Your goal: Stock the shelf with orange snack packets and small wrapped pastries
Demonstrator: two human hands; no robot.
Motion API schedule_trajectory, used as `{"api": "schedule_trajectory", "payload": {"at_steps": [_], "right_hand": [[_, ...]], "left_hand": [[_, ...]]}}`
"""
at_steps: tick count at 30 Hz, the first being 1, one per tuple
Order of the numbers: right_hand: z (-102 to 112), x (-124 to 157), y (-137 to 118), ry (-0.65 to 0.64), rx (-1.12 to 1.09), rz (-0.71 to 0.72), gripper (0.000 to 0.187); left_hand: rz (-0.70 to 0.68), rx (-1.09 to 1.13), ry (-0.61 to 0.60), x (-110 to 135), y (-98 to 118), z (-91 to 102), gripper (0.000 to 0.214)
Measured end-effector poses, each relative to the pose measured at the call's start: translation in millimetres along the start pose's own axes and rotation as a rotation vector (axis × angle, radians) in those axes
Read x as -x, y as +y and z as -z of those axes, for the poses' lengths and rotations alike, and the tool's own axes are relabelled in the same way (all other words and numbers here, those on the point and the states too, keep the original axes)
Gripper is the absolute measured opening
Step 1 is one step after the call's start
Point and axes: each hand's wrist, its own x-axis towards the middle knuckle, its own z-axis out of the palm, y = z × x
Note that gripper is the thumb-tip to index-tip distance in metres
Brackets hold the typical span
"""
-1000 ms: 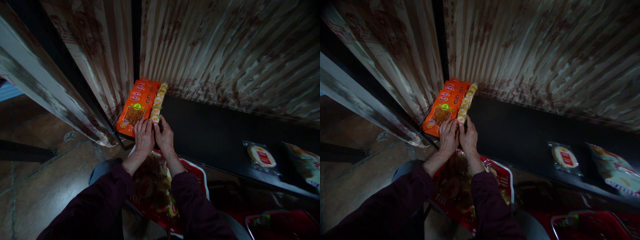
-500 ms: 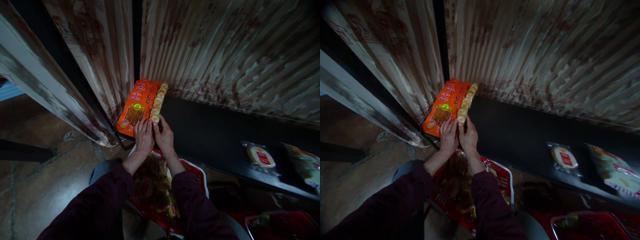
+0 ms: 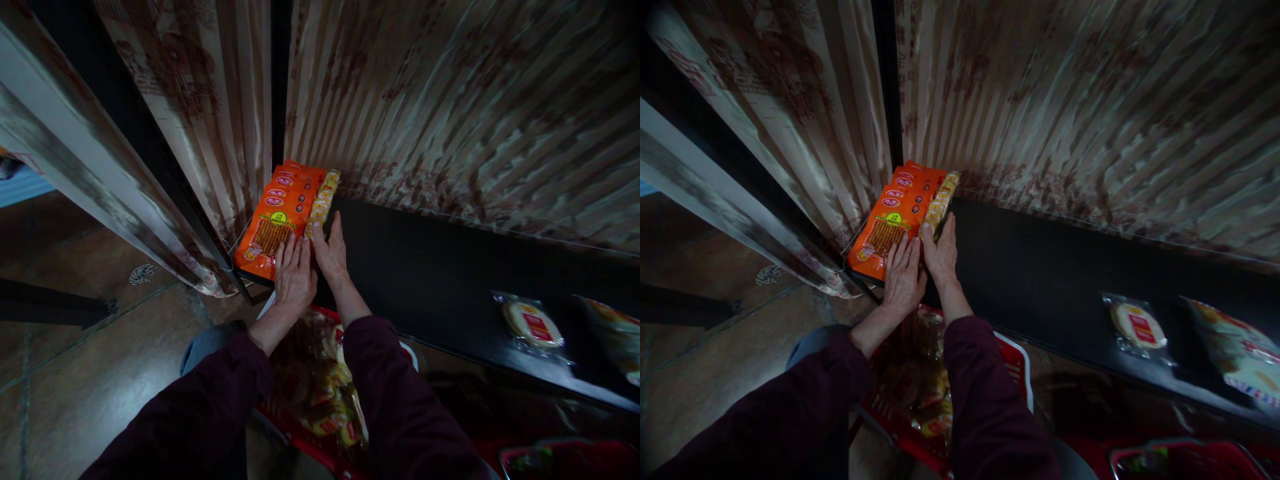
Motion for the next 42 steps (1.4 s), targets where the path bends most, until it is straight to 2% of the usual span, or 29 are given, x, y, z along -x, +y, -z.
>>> {"api": "schedule_trajectory", "payload": {"at_steps": [5, 11, 17, 22, 26, 29, 32, 34, 36, 39, 42], "right_hand": [[-4, -15, -3, -0.003, -0.063, -0.039, 0.084], [-7, -20, -1, -0.024, -0.072, -0.068, 0.081], [-7, -16, 3, 0.006, -0.121, -0.042, 0.078], [-2, -1, 6, 0.097, -0.221, 0.006, 0.076], [11, 22, 1, 0.166, -0.260, -0.028, 0.069], [24, 45, -2, 0.237, -0.292, -0.032, 0.063], [37, 75, -1, 0.285, -0.356, -0.005, 0.056], [45, 99, 1, 0.304, -0.360, -0.006, 0.051], [52, 124, 4, 0.309, -0.341, -0.020, 0.046], [61, 162, 11, 0.271, -0.266, -0.068, 0.041], [71, 199, 27, 0.247, -0.135, -0.125, 0.038]], "left_hand": [[0.016, 0.006, -0.022, -2, 0, -0.7, 0.057], [0.017, 0.025, -0.028, -4, 0, 0.5, 0.055], [0.019, 0.017, -0.037, -4, 0, 0.2, 0.057], [0.009, 0.032, -0.034, -2, -1, 0.9, 0.064], [0.002, 0.017, 0.000, -1, -1, 0.8, 0.062], [-0.025, 0.044, 0.090, 0, -2, 3.9, 0.056], [-0.152, 0.155, 0.167, 3, -1, 11.5, 0.041], [-0.256, 0.247, 0.161, 9, 2, 17.1, 0.036], [-0.335, 0.315, 0.110, 17, 7, 21.6, 0.032], [-0.401, 0.356, -0.046, 35, 18, 25.4, 0.028], [-0.451, 0.339, -0.328, 55, 29, 25.8, 0.027]]}}
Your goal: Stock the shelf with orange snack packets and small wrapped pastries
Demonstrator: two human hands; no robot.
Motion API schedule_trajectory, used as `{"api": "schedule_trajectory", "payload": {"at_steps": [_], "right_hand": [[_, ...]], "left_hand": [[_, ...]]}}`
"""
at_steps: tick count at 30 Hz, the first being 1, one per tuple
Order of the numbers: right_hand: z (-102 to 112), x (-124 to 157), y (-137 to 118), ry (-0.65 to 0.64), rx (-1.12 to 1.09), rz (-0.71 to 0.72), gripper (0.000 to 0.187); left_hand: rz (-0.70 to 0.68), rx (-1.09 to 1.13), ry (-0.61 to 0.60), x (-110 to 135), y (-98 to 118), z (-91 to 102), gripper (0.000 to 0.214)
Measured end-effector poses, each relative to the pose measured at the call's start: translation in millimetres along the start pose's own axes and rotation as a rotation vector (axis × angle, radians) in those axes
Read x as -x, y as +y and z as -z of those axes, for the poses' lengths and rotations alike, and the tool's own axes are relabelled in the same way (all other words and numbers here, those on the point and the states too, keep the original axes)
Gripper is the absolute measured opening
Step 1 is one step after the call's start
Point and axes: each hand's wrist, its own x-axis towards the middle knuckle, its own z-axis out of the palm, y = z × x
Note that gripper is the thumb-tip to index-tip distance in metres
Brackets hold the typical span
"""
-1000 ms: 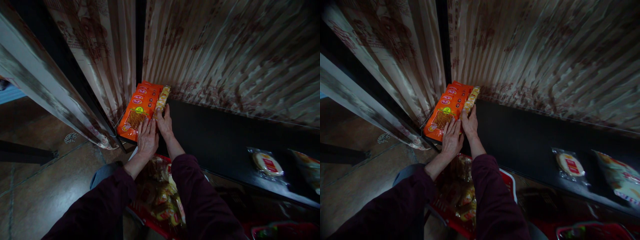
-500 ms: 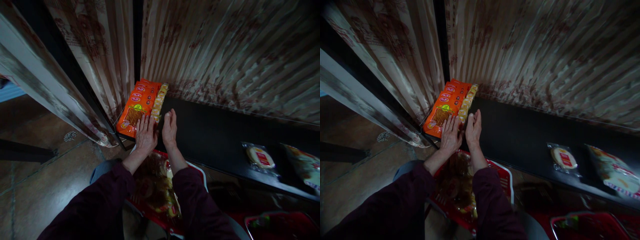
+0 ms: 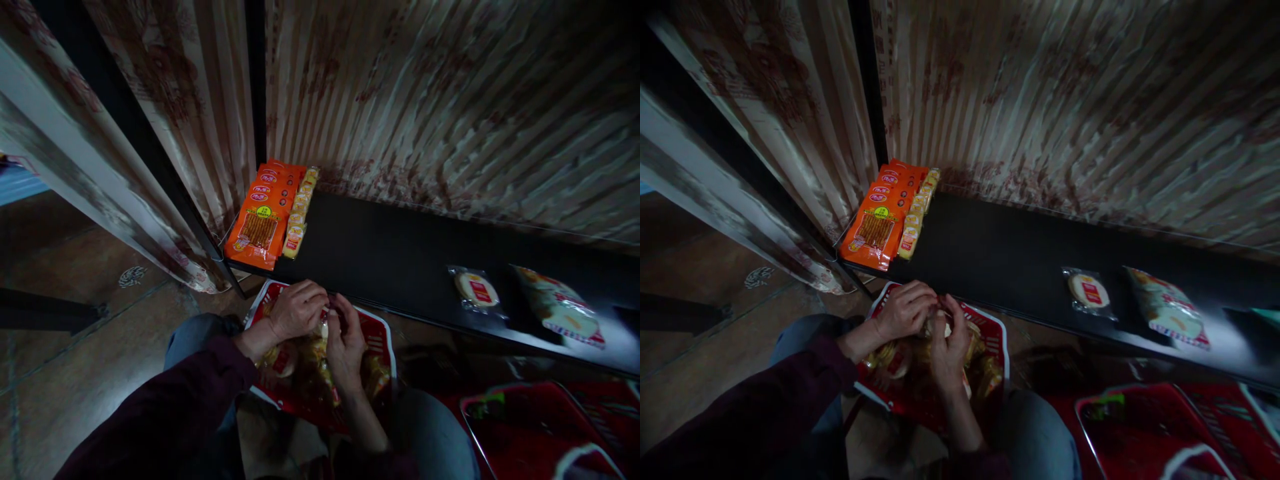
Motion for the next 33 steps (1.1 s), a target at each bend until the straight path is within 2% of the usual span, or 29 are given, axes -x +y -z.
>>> {"api": "schedule_trajectory", "payload": {"at_steps": [3, 6, 9, 12, 16, 22, 27, 33], "right_hand": [[23, 26, 27, -0.007, 0.109, 0.001, 0.033], [41, 45, 54, -0.079, 0.268, -0.068, 0.032], [47, 54, 70, -0.171, 0.422, -0.024, 0.032], [43, 57, 74, -0.176, 0.574, 0.039, 0.032], [37, 57, 74, -0.141, 0.645, 0.068, 0.030], [32, 51, 73, -0.134, 0.422, 0.131, 0.024], [26, 46, 74, -0.191, 0.266, 0.110, 0.024], [21, 45, 74, -0.193, 0.186, 0.025, 0.036]], "left_hand": [[0.064, 0.038, -0.329, 14, 11, -12.7, 0.027], [0.186, 0.100, -0.573, 29, 15, -26.3, 0.028], [0.315, 0.129, -0.696, 43, 16, -37.2, 0.029], [0.371, 0.138, -0.782, 53, 16, -41.6, 0.037], [0.377, 0.184, -0.820, 56, 15, -40.6, 0.047], [0.429, 0.226, -0.812, 50, 10, -43.6, 0.044], [0.601, 0.236, -0.785, 46, 6, -45.4, 0.034], [0.780, 0.277, -0.695, 42, 5, -41.5, 0.035]]}}
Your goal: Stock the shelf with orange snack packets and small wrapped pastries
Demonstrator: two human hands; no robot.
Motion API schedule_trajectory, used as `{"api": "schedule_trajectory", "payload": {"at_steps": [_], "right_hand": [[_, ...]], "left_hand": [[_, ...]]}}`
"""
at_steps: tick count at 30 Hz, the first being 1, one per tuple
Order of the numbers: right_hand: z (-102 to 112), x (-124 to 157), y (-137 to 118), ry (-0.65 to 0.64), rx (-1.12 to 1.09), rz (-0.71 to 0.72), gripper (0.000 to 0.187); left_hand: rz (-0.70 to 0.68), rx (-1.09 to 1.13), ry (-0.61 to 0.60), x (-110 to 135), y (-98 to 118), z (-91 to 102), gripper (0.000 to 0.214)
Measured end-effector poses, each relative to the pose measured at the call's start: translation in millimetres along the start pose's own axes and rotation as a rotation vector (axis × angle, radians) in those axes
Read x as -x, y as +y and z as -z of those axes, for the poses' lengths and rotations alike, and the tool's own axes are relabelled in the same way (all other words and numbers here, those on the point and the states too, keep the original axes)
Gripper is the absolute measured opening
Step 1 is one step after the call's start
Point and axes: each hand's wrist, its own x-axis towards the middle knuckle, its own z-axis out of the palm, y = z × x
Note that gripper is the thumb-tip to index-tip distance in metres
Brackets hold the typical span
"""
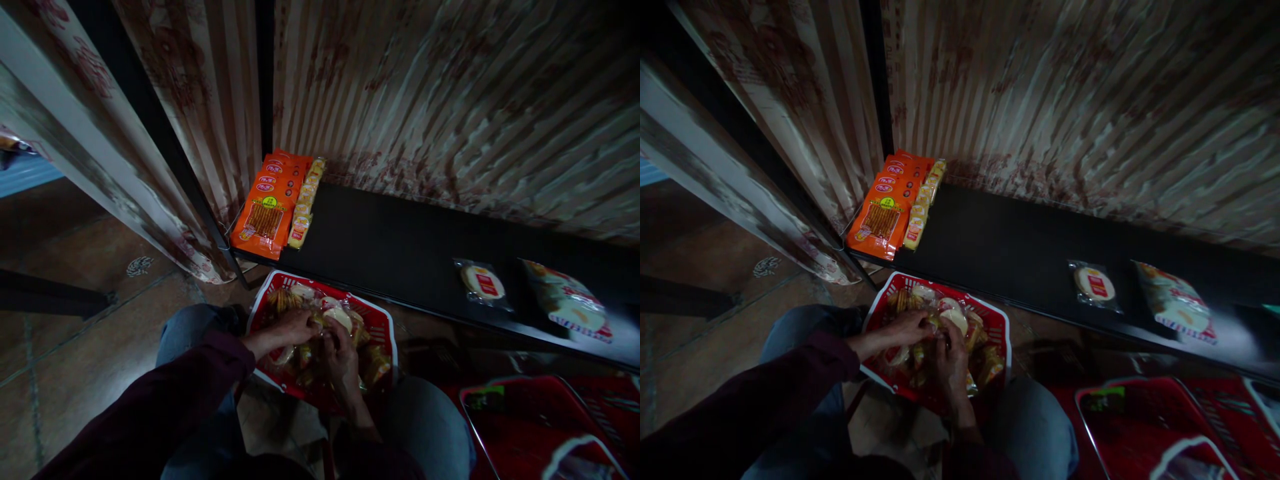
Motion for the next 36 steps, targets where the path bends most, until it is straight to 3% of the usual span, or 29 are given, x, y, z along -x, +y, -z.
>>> {"api": "schedule_trajectory", "payload": {"at_steps": [4, 12, 20, 31, 36], "right_hand": [[-2, -2, -2, -0.008, -0.092, -0.065, 0.040], [0, -5, -13, -0.089, -0.181, -0.120, 0.042], [-2, -5, -14, -0.127, -0.234, -0.155, 0.046], [-3, -8, -16, -0.031, -0.361, -0.223, 0.045], [-5, -8, -15, -0.046, -0.397, -0.279, 0.049]], "left_hand": [[0.009, 0.118, 0.071, 0, 1, 7.7, 0.035], [0.062, 0.150, 0.155, -4, 1, 17.7, 0.032], [0.064, 0.502, 0.093, -14, -4, 12.5, 0.026], [0.098, 0.444, 0.130, -17, -3, 11.0, 0.026], [0.094, 0.476, 0.127, -17, -1, 12.6, 0.027]]}}
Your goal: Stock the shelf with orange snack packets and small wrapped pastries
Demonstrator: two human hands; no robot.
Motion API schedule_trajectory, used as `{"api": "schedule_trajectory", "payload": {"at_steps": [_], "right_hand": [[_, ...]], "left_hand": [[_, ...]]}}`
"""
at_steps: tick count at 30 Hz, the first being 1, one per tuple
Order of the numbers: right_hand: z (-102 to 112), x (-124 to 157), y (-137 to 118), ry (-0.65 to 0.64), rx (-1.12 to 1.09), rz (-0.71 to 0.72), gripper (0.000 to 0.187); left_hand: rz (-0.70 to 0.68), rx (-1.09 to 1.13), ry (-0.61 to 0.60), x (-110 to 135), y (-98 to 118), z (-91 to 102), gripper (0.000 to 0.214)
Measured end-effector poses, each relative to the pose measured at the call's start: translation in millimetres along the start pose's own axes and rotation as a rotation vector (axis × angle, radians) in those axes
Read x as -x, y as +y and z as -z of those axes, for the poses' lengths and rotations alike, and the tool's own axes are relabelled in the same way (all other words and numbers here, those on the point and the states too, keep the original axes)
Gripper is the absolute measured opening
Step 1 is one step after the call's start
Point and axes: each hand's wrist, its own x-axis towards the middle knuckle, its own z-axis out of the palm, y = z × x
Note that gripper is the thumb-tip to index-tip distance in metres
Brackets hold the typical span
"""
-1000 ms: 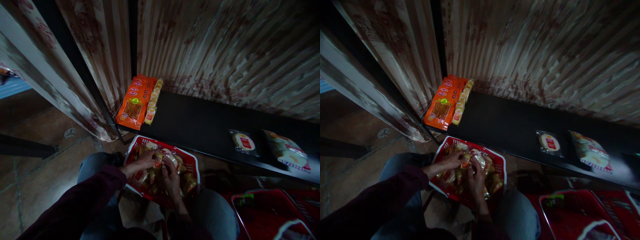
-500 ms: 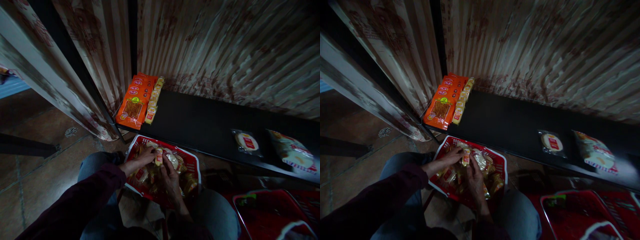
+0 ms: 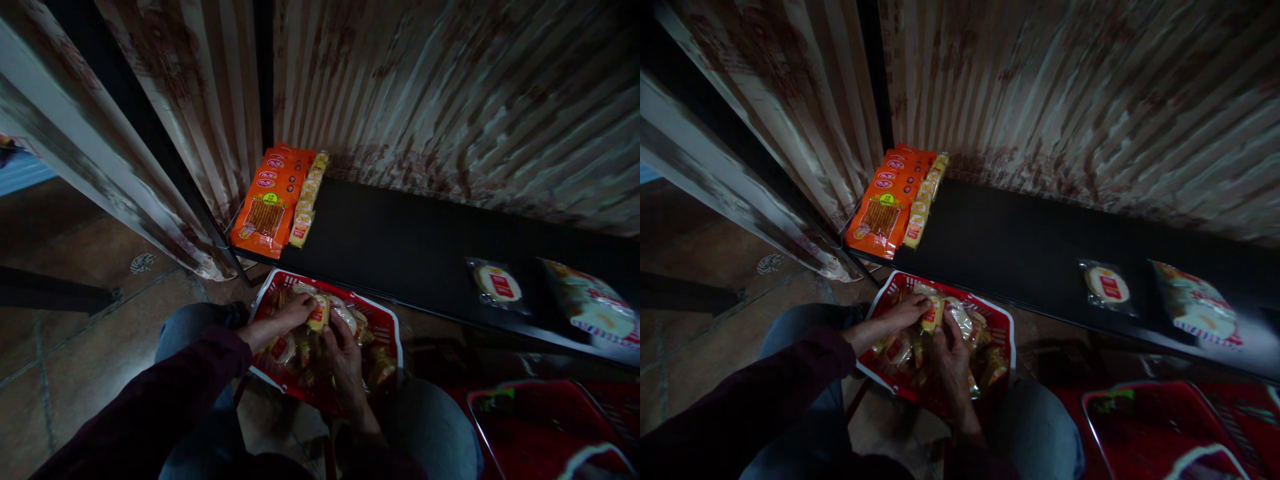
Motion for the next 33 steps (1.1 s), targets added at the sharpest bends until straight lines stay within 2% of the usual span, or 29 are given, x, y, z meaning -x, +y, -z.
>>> {"api": "schedule_trajectory", "payload": {"at_steps": [11, 20, 28, 33], "right_hand": [[0, 1, -1, -0.043, -0.023, -0.013, 0.053], [-4, 6, -10, -0.041, -0.031, -0.021, 0.055], [-3, 7, 2, -0.034, 0.032, 0.052, 0.054], [-1, 4, 2, -0.022, 0.187, 0.232, 0.043]], "left_hand": [[0.028, 0.322, -0.017, -6, -9, -7.0, 0.011], [-0.062, 0.251, 0.012, -4, -10, -3.7, 0.014], [-0.014, 0.446, -0.077, -2, -7, -5.6, 0.018], [-0.013, 0.599, -0.146, 2, -3, -4.1, 0.024]]}}
